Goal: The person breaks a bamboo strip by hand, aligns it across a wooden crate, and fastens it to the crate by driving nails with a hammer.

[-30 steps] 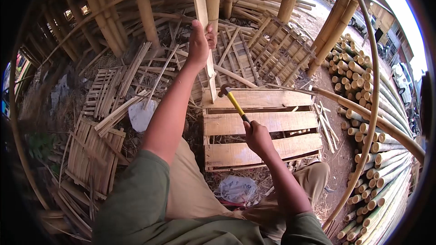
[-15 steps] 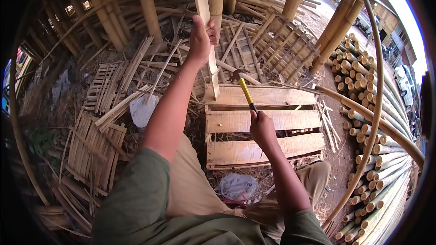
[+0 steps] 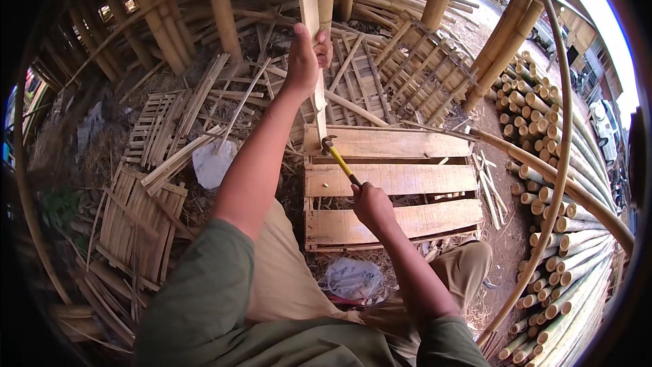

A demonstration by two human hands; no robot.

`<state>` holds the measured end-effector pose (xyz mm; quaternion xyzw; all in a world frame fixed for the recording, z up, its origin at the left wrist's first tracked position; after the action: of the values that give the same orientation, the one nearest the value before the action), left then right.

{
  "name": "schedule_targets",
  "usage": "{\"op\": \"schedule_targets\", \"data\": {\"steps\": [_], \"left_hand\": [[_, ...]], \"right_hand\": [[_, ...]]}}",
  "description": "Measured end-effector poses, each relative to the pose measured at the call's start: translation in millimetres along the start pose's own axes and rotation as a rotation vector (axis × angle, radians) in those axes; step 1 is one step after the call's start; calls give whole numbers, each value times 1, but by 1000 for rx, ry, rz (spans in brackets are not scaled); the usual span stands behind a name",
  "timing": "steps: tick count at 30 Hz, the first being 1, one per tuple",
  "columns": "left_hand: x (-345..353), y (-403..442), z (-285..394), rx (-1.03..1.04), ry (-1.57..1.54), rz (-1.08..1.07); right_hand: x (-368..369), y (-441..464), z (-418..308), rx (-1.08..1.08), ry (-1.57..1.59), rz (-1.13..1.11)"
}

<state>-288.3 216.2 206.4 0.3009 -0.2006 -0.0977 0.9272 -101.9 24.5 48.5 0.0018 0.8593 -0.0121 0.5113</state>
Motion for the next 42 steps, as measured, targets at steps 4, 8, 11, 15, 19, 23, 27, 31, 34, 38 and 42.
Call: {"op": "schedule_targets", "data": {"steps": [4, 8, 11, 15, 19, 23, 27, 31, 34, 38, 42], "left_hand": [[2, 0, 6, -5, 30, 13], [0, 2, 1, -17, 30, 60], [-2, 3, 2, -42, 21, 77], [-3, 3, -4, -48, -13, 74], [-24, 8, 1, -4, -34, 130], [-21, 3, 5, 10, -13, 178], [-22, 4, 5, 12, -17, 177], [-18, 2, 6, 12, -12, 204], [-25, 3, 6, -11, -60, 216], [-19, -1, 6, 55, -20, 169], [-9, -5, 5, 24, 14, 133]], "right_hand": [[-36, -14, -32, 26, 197, 192], [-108, -14, -70, -87, 369, 428], [-108, -16, -75, -122, 400, 503], [-32, -1, -42, -88, 268, 319], [-51, 1, -34, -27, 286, 331], [-116, -6, -59, -76, 353, 477], [-123, -15, -74, -150, 427, 560], [-39, -3, -50, -77, 74, 171], [-11, -2, -21, 93, 97, 106], [-23, -6, -6, 163, 17, 304], [-23, 5, 19, 141, -23, 451]]}}
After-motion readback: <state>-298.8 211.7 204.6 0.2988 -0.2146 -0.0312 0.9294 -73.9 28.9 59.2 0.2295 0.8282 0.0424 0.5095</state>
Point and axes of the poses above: each hand's wrist, its own y-axis towards the middle knuckle, its own x-axis out of the palm, z = x × y, the point moved 1 cm from there along y, towards the middle knuckle, and after that the axes turned 1 degree about x, right-handed, at the moved point
